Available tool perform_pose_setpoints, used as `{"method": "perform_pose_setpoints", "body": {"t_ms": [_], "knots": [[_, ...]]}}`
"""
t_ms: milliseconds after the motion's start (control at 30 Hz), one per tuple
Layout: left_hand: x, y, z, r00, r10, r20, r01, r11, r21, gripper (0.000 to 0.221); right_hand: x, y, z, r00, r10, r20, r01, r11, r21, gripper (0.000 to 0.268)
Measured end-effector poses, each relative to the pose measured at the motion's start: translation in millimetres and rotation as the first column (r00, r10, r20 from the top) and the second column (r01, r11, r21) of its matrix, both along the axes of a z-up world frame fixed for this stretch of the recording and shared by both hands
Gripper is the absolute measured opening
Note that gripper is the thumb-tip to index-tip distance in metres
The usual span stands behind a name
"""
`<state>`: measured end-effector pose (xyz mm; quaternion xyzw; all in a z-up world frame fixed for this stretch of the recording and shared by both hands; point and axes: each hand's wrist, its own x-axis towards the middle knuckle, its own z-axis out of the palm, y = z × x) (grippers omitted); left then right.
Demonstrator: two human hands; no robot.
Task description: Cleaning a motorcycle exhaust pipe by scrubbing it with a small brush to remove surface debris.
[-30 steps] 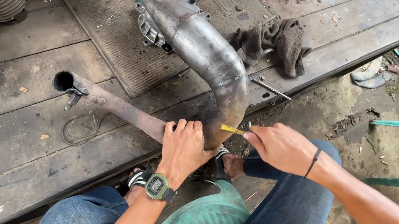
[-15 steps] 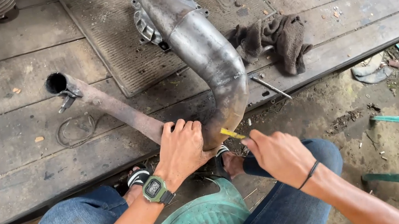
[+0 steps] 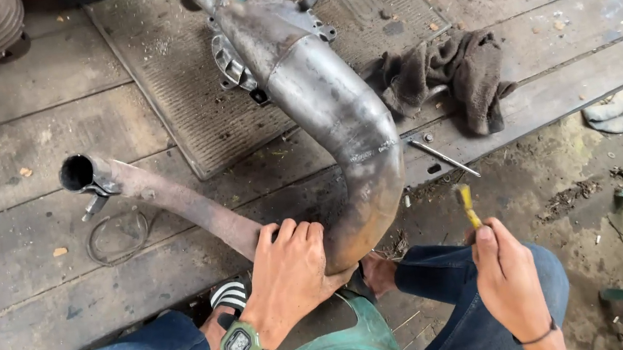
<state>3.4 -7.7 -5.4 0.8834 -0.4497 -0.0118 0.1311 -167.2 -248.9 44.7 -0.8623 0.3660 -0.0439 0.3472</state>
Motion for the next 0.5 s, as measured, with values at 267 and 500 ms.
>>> {"method": "perform_pose_setpoints", "body": {"t_ms": [267, 500], "knots": [[2, -1, 2, 1.000, -0.018, -0.020, 0.019, 1.000, 0.024, 0.071, -8, 3, -4, 0.997, -0.061, 0.045, 0.057, 0.994, 0.090, 0.026], [2, 0, 0, 1.000, 0.008, -0.008, -0.008, 1.000, -0.018, 0.055, 24, 29, -2, 0.969, 0.175, 0.175, -0.128, 0.960, -0.250, 0.025]]}}
